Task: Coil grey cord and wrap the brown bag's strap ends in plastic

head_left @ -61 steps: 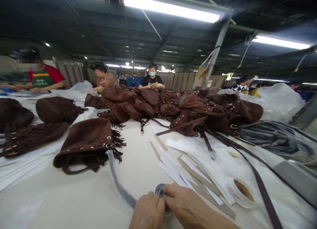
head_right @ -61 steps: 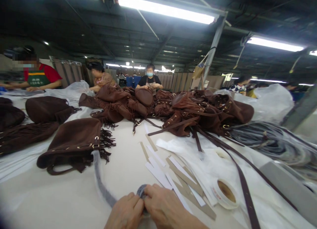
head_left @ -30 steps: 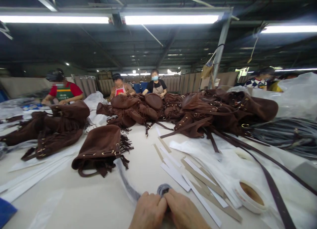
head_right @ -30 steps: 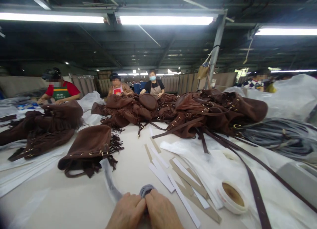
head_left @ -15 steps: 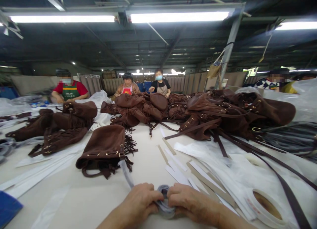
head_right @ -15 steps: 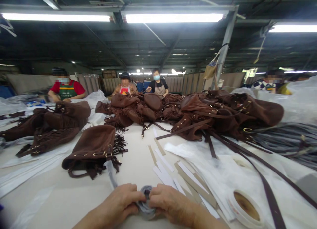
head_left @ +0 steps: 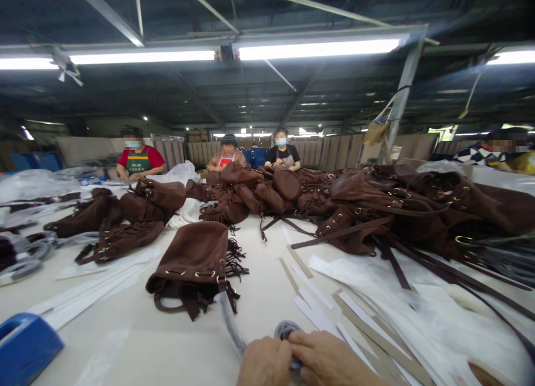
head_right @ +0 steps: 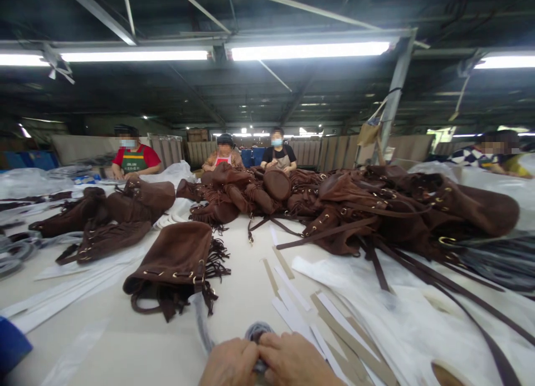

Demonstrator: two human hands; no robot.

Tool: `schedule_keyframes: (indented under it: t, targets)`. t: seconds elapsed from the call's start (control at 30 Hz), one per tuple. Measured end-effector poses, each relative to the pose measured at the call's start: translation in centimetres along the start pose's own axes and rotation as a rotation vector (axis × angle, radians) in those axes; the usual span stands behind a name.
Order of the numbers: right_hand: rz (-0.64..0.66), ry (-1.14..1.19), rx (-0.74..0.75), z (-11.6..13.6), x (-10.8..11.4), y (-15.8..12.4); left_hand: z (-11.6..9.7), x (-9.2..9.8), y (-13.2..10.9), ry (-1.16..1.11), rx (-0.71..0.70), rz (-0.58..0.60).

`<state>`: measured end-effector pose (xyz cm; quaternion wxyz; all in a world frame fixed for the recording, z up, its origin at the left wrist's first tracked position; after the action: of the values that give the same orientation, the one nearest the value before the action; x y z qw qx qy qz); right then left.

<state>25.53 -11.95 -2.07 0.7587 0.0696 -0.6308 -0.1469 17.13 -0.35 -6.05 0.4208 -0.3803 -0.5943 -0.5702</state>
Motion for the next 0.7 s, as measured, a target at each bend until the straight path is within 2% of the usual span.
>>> schedule_keyframes:
  t: [0.07, 0.13, 0.23, 0.33, 0.4, 0.47, 0.57, 0.7]
  targets:
    - [0.035, -0.027, -0.080, 0.1, -0.6, 0.5, 0.0, -0.3, -0.2, -0.010, 0.002, -0.049]
    - [0.047, -0.080, -0.129, 0.1, -1.3, 0.8, 0.5, 0.4, -0.4, -0.073, -0.008, -0.014]
    - [0.061, -0.048, -0.073, 0.4, -1.3, 0.7, 2.0, 3.7, -0.6, -0.245, -0.046, 0.081]
    - [0.051, 0.105, 0.037, 0.9, 0.5, 0.8, 3.7, 7.5, -0.3, -0.353, -0.158, 0.097]
    - [0.069, 0.169, 0.110, 1.1, 1.9, 1.4, 4.4, 8.7, -0.1, -0.305, -0.233, 0.128]
    - [0.103, 0.160, 0.161, 1.2, 2.9, 2.3, 4.7, 8.3, 0.2, -0.196, -0.243, 0.134]
    - [0.134, 0.056, 0.161, 1.3, 3.1, 3.6, 4.4, 5.9, 0.2, -0.084, -0.178, 0.031]
    - [0.115, -0.092, -0.072, 1.2, 0.7, 4.7, 3.9, 2.7, -0.1, -0.031, -0.132, -0.142]
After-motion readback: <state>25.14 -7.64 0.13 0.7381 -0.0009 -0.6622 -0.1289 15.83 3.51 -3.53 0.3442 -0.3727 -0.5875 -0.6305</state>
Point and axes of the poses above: each hand's wrist, its own y-axis towards the middle knuckle, its own x-axis out of the back of the hand, z = x × y, the point moved 3 cm from there along y, towards the middle knuckle, and after that the axes turned 7 degrees about -z, right-handed, at the moved point
